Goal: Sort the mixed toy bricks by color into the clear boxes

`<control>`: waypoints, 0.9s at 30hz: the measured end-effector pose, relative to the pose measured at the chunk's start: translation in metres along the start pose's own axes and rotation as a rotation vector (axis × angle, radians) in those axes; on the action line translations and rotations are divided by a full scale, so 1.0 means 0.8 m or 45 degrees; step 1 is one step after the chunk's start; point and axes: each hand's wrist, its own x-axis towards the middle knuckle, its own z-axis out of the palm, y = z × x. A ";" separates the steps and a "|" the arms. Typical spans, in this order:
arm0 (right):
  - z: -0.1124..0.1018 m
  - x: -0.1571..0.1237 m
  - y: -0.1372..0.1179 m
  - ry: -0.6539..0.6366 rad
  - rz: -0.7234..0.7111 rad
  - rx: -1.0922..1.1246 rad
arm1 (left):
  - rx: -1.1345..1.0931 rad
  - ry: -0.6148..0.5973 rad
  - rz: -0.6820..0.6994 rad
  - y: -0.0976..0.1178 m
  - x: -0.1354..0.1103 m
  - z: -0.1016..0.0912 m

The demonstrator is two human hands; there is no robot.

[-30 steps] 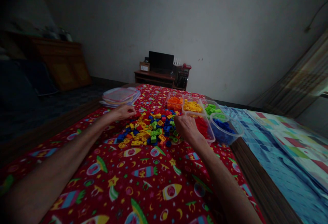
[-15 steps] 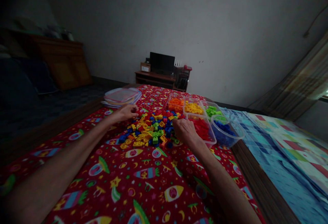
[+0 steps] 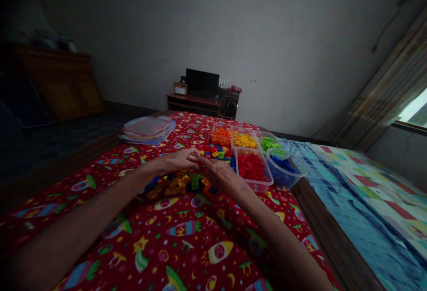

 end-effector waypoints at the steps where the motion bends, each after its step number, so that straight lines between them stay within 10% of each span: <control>1: 0.000 0.000 -0.001 -0.017 0.017 -0.005 | -0.020 0.012 -0.011 0.000 0.000 0.000; 9: -0.045 -0.005 0.013 0.013 0.378 -0.308 | 0.150 0.101 0.084 -0.005 0.012 -0.022; 17: -0.102 -0.052 0.091 -0.132 0.785 -0.401 | 0.821 0.708 0.122 -0.053 0.012 -0.101; 27: -0.075 -0.014 0.034 -0.077 0.578 -0.409 | 0.988 0.492 0.091 -0.101 0.020 -0.103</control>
